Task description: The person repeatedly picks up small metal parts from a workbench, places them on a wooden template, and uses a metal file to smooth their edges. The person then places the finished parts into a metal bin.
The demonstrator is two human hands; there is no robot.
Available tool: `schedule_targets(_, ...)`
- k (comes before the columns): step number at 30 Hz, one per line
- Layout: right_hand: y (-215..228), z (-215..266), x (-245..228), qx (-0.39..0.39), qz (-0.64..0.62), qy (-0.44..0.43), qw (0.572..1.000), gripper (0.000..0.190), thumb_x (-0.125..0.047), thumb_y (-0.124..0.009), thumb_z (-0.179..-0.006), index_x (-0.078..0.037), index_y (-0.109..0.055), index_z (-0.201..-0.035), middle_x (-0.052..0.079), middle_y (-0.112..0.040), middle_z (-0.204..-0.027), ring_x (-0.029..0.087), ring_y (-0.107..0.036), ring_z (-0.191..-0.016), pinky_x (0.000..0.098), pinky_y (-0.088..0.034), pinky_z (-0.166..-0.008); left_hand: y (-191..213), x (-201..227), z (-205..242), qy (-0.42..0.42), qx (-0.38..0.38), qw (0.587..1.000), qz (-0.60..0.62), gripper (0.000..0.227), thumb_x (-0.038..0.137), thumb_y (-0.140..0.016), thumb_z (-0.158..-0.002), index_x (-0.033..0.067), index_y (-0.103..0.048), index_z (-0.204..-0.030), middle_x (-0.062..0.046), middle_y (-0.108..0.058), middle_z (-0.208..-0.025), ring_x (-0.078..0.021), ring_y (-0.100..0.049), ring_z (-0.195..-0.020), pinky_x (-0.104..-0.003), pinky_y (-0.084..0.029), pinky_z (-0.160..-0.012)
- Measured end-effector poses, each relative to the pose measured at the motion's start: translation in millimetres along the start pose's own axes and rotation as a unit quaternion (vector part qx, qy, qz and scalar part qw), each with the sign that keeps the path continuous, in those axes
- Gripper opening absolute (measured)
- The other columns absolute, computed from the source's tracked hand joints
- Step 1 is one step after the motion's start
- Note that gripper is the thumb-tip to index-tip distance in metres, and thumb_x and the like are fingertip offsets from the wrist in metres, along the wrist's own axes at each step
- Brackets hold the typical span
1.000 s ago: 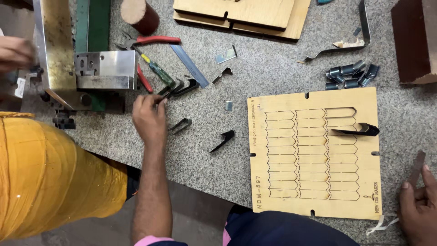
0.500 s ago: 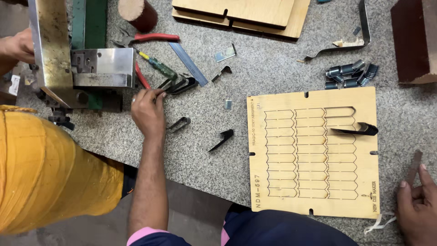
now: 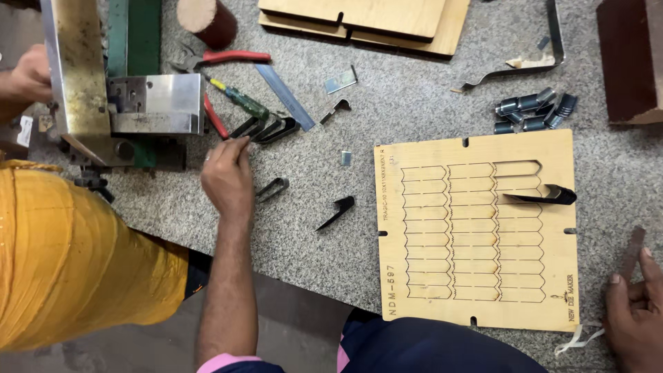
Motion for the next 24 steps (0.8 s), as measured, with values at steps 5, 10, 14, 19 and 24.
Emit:
schedule_targets(5,0.4,1.1,0.9,-0.002,-0.020,-0.001,1.000,0.061,-0.001,-0.063,-0.105,0.011,-0.045,-0.162,0.014,-0.055,-0.069,0.019,-0.052,-0.057,0.0316,-0.041,-0.052,-3.2,8.1,-6.0,0.016,-0.022,0.999,0.029,0.012,0.010,-0.081,-0.093,0.0087,-0.081,-0.104,-0.008,-0.080,-0.100,-0.0204,-0.077,-0.088,-0.031,-0.063,-0.074)
schedule_targets(10,4.1,-1.1,-11.2,-0.006,-0.018,0.006,1.000,0.060,0.000,-0.062,-0.106,0.011,-0.045,-0.162,0.015,-0.057,-0.069,0.019,-0.053,-0.056,0.0314,-0.041,-0.053,-4.5,10.4,-7.3,0.016,-0.029,0.998,0.061,0.008,0.009,-0.078,-0.096,0.0076,-0.080,-0.104,-0.009,-0.080,-0.100,-0.0211,-0.078,-0.088,-0.032,-0.064,-0.076)
schedule_targets(14,10.6,2.0,-24.7,-0.010,0.001,-0.002,1.000,0.059,0.001,-0.063,-0.105,0.011,-0.045,-0.160,0.016,-0.057,-0.070,0.020,-0.054,-0.056,0.0313,-0.042,-0.049,1.1,12.3,-11.9,0.021,-0.021,0.998,0.060,0.009,0.009,-0.078,-0.096,0.0072,-0.080,-0.105,-0.011,-0.080,-0.100,-0.0227,-0.078,-0.088,-0.033,-0.065,-0.075)
schedule_targets(19,14.4,3.1,-30.8,-0.013,-0.040,-0.032,0.999,0.057,-0.001,-0.063,-0.106,0.010,-0.047,-0.159,0.015,-0.058,-0.073,0.019,-0.056,-0.056,0.0308,-0.043,-0.048,17.5,18.7,-12.2,0.036,-0.003,0.994,0.099,0.009,0.005,-0.077,-0.098,0.0041,-0.079,-0.107,-0.014,-0.079,-0.101,-0.0235,-0.078,-0.088,-0.033,-0.065,-0.072)
schedule_targets(24,12.4,0.5,-33.5,-0.014,-0.053,-0.026,0.998,0.058,0.000,-0.063,-0.106,0.011,-0.047,-0.160,0.015,-0.057,-0.071,0.019,-0.055,-0.055,0.0302,-0.042,-0.047,25.9,27.5,-12.7,0.019,-0.011,0.994,0.109,0.010,0.001,-0.076,-0.097,0.0001,-0.078,-0.107,-0.014,-0.078,-0.102,-0.0229,-0.077,-0.088,-0.032,-0.065,-0.070)
Point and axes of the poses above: each hand's wrist, its own z-axis away from the middle knuckle, its own y-axis out of the back of the hand, x = y × z, the point moved 4 cm from there along -z, towards the middle knuckle
